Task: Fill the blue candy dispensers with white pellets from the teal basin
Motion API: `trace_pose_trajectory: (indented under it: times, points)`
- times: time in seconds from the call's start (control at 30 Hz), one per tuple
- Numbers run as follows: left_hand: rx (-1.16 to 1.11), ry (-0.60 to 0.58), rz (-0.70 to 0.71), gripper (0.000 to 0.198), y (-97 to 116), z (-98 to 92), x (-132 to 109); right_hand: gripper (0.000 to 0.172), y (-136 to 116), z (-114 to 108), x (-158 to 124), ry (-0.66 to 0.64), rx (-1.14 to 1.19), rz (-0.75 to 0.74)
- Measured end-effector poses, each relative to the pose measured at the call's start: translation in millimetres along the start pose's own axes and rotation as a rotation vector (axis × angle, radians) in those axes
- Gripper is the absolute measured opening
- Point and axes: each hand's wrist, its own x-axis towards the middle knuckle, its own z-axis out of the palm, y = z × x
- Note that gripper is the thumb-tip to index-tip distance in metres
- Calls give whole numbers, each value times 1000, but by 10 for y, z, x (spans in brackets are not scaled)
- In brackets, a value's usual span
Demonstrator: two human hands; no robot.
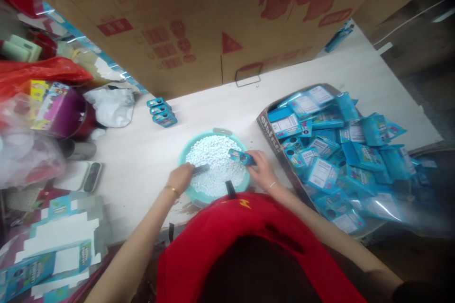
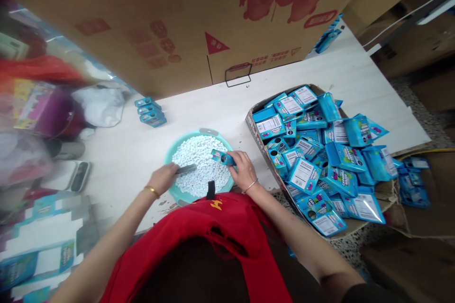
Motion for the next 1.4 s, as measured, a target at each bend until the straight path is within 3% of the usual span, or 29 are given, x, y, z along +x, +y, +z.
trace_pose_trajectory:
  times: [0.07,0.13,0.2,0.27,0.37,0.5,0.63,0.73,0.87,0.97,1.03,1.1,1.17,1.23,1.33,1.4]
  points:
    - [-89,10,20,14,-25,442,212,37,15,-73,-15,15,-7,31]
    - [-157,36,58,19,82,766,385,36,17,-129,-26,30,-24,43]
    - [-228,63,93,24,206,938,488,35,15,-162,-39,47,-32,57]
    - [-286,81,123,25,259,961,502,34,15,-173,-51,64,-35,72]
    - [-381,114,198,24,192,768,349,33,29,-161,-61,73,-44,75]
    - [-462,188,325,24,118,211,-21,35,43,-94,-44,35,-43,44]
    - [-322,169,373,23,277,-411,-281,42,-10,19,3,-15,-32,-43]
    - [-92,122,359,18,486,-744,-351,46,-92,101,47,-55,-11,-106]
    - [182,70,284,14,836,-967,-423,47,-173,195,87,-71,-14,-136]
    - [237,121,289,25,1088,-1064,-533,45,-179,239,98,-81,-16,-152]
    - [255,159,309,32,1141,-1128,-600,44,-159,239,97,-88,-13,-149]
    - [277,196,279,34,1033,-1154,-611,44,-129,208,86,-70,-11,-132]
    - [271,198,202,30,771,-1068,-536,44,-97,148,61,-32,4,-100]
    - [228,130,106,25,433,-809,-390,43,-64,68,26,5,27,-56]
    - [157,-38,-25,18,28,-128,-117,41,-9,-49,-31,49,46,4]
    - [22,-41,-12,16,-58,382,71,38,25,-103,-59,71,43,22]
